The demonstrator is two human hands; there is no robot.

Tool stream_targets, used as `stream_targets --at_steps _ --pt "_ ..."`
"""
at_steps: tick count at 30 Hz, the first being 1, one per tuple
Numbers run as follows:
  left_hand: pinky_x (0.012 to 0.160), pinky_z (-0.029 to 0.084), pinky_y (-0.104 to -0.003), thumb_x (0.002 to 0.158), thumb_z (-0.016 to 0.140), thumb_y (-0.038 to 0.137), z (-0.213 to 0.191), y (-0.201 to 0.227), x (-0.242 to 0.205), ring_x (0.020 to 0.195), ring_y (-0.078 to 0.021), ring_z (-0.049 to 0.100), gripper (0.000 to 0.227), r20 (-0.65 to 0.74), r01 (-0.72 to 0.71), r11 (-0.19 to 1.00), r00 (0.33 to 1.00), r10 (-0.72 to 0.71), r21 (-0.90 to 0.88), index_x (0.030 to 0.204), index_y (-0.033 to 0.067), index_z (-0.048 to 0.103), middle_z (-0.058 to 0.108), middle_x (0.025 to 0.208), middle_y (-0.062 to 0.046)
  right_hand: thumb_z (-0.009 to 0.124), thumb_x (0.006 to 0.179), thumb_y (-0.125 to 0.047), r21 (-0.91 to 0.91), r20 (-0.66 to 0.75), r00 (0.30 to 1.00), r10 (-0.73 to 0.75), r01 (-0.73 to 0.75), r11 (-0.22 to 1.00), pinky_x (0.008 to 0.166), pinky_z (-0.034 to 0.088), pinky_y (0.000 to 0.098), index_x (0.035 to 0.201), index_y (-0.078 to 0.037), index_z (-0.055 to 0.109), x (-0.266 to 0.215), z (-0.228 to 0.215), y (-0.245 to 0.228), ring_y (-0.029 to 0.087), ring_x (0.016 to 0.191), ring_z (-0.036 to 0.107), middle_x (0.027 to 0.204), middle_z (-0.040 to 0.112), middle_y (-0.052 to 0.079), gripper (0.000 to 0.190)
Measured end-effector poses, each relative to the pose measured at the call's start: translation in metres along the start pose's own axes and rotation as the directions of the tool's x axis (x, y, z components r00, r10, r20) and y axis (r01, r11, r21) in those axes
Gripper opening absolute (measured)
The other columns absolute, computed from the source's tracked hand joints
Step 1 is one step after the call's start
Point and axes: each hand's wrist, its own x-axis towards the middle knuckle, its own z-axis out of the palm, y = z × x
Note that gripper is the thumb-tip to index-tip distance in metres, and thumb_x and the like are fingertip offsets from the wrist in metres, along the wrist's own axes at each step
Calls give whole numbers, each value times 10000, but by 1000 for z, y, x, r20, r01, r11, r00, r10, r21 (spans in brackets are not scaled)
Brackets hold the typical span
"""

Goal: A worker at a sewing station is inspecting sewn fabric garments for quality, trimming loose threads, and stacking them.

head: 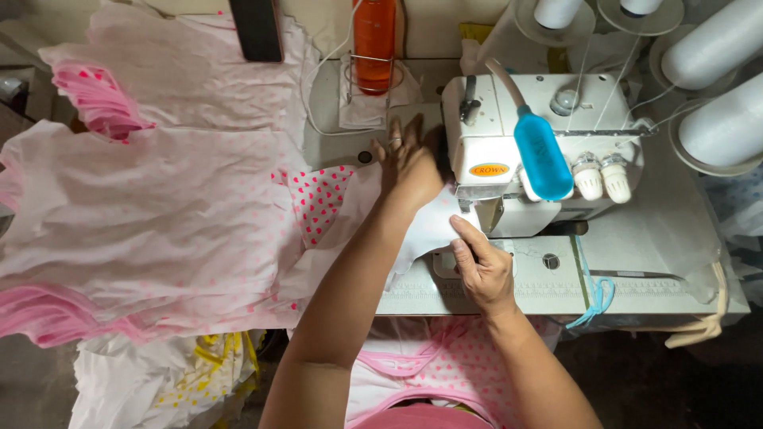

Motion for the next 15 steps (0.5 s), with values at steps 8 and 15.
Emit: stream_targets --at_steps 8,15 --pt "1219 52 -680 873 593 228 -12 -16 2 1519 -300 299 325 78 -115 982 989 128 -151 1128 142 776 563 1487 -63 659 972 -190 -32 1 1000 -7 7 999 567 538 361 1304 -117 738 -3 2 4 207 504 676 434 604 53 348" --pt "1168 14 -783 885 741 441 10 -27 7 1459 -275 341 293 -27 -150 975 989 148 -161 1132 284 761 612 1370 61 683 956 -208 -60 17 1000 6 -5 998 589 544 385 1314 -161 743 -7 -1 7 223 522 692 434 614 51 366"
